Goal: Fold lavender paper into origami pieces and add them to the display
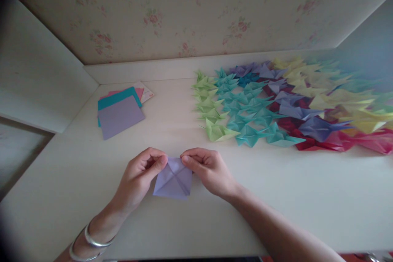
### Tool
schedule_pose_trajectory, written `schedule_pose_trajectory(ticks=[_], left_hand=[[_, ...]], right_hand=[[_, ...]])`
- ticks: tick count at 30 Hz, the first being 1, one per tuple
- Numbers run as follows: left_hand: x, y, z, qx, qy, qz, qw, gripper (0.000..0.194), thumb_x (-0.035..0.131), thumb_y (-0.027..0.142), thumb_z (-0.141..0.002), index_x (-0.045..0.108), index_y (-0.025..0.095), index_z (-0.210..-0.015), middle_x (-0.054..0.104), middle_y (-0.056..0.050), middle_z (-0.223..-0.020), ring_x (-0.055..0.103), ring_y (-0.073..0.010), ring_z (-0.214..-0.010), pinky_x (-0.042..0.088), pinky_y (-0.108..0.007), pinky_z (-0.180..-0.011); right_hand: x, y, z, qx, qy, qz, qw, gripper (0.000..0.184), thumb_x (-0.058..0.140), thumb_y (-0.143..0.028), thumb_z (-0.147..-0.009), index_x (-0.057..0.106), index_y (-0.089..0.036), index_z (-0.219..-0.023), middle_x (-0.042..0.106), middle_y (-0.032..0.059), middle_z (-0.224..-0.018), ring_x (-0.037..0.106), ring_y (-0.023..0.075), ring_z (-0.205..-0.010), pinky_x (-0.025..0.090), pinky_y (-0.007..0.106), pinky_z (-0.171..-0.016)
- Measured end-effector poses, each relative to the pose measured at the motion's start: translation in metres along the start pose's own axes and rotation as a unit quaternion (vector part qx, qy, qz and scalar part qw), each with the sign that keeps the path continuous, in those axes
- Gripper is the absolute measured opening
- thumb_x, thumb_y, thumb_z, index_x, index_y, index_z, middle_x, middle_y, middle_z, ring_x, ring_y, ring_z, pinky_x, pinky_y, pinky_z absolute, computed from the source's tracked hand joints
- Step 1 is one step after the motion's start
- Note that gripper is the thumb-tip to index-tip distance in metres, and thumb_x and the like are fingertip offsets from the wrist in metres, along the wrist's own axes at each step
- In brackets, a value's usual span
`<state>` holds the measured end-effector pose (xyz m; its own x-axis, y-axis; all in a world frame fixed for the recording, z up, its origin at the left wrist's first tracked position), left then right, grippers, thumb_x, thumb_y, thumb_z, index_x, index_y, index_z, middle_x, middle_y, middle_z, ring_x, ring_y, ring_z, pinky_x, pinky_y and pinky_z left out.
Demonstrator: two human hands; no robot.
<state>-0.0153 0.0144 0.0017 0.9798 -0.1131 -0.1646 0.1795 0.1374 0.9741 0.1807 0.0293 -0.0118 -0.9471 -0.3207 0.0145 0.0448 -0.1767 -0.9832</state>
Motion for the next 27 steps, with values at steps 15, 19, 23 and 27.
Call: schedule_pose_trajectory(ticks=[15,19,23,27], left_hand=[[0.007,-0.008,0.004,-0.024,-0.040,0.023,0.999,0.026,0.063,0.042,-0.090,0.057,0.019,-0.078,0.052,0.005,-0.059,0.045,-0.0090,-0.049,0.031,-0.019,-0.044],[0.010,-0.004,0.006,0.034,-0.049,-0.022,0.998,0.023,0.061,0.035,-0.092,0.060,0.019,-0.077,0.058,0.002,-0.066,0.051,-0.0111,-0.057,0.037,-0.021,-0.051],[0.011,-0.002,0.006,0.054,-0.046,-0.049,0.996,0.021,0.059,0.033,-0.094,0.060,0.019,-0.078,0.061,0.001,-0.069,0.054,-0.0125,-0.060,0.039,-0.022,-0.053],[0.012,-0.003,0.006,0.040,-0.047,-0.046,0.997,0.020,0.058,0.034,-0.095,0.061,0.019,-0.082,0.064,0.000,-0.073,0.058,-0.0140,-0.065,0.043,-0.023,-0.058]], right_hand=[[0.006,0.006,-0.001,0.078,-0.057,-0.059,0.994,0.044,0.079,-0.047,-0.075,0.070,-0.018,-0.106,0.066,-0.0001,-0.075,0.053,0.0110,-0.059,0.036,0.021,-0.051],[0.009,0.006,0.000,0.100,-0.049,-0.095,0.989,0.042,0.080,-0.047,-0.073,0.070,-0.017,-0.100,0.069,0.0009,-0.075,0.055,0.0117,-0.059,0.038,0.021,-0.052],[0.009,0.007,0.000,0.082,-0.053,-0.079,0.992,0.035,0.080,-0.046,-0.073,0.074,-0.016,-0.093,0.071,0.0021,-0.078,0.058,0.0125,-0.064,0.041,0.021,-0.053],[0.008,0.009,0.000,0.072,-0.046,-0.060,0.995,0.033,0.079,-0.044,-0.075,0.075,-0.016,-0.092,0.071,0.0024,-0.077,0.057,0.0121,-0.062,0.042,0.021,-0.053]])
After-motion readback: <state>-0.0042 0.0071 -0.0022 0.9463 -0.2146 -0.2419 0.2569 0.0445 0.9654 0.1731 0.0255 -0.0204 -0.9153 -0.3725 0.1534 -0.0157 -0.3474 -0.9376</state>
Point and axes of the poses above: each hand's wrist, its own z-axis away from the middle knuckle, its own x-axis out of the palm, y = z × x, the point moved 1 cm from there along -z, towards the middle knuckle
